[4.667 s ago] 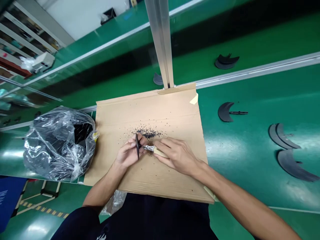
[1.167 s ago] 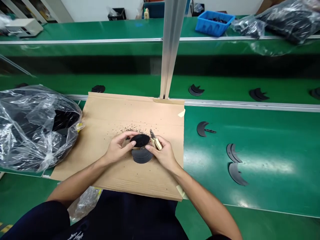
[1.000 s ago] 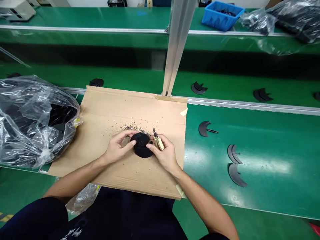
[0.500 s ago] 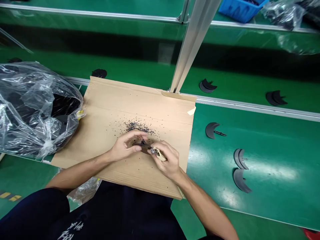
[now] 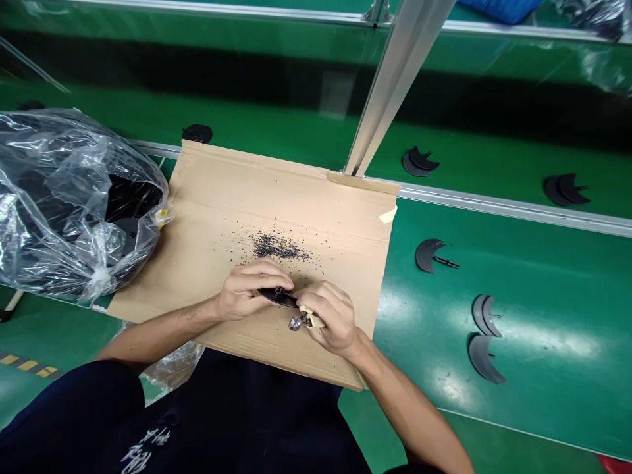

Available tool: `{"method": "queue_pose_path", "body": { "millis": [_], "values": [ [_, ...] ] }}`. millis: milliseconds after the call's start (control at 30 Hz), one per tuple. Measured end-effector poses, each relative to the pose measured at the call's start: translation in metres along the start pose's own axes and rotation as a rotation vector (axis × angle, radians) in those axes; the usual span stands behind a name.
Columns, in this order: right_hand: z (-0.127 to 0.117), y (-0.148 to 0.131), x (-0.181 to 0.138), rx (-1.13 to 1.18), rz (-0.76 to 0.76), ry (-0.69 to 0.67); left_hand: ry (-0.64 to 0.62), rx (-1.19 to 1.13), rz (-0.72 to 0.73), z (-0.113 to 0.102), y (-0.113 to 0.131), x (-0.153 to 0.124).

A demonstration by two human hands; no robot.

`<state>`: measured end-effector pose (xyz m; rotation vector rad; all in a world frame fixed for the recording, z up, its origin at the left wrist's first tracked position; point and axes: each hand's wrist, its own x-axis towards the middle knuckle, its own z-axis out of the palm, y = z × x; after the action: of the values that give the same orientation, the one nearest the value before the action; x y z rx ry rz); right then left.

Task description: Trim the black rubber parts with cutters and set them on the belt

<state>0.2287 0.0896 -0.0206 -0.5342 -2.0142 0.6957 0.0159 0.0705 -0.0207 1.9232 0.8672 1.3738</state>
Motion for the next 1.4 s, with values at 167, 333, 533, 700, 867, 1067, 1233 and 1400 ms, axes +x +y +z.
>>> {"method": "queue_pose_path", "body": {
  "millis": [167, 333, 533, 700, 867, 1067, 1233, 1400],
  "values": [
    [0.001, -0.003, 0.000, 0.053, 0.053, -0.022, 0.022, 0.025, 0.011, -0.001, 0.006, 0.000],
    [0.004, -0.003, -0.001, 0.085, 0.126, -0.011, 0.010, 0.046, -0.030, -0.002, 0.006, 0.000],
    [0.004, -0.001, -0.001, 0.063, 0.118, -0.021, 0.048, -0.007, -0.092, 0.002, 0.001, -0.003],
    [0.004, -0.002, 0.001, 0.080, 0.149, -0.008, 0.042, -0.009, -0.125, 0.003, 0.002, -0.002],
    [0.003, -0.002, 0.006, 0.079, 0.186, -0.028, -0.001, -0.147, -0.225, 0.004, 0.004, -0.001],
    [0.002, -0.002, 0.003, 0.069, 0.149, 0.009, -0.001, -0.477, -0.393, 0.005, 0.000, -0.006],
    [0.001, -0.002, 0.003, 0.048, 0.175, 0.016, -0.049, -0.551, -0.494, -0.004, -0.006, -0.001],
    [-0.002, -0.004, 0.008, 0.077, 0.166, -0.005, -0.084, -0.602, -0.545, -0.005, -0.008, 0.002]
  ]
}}
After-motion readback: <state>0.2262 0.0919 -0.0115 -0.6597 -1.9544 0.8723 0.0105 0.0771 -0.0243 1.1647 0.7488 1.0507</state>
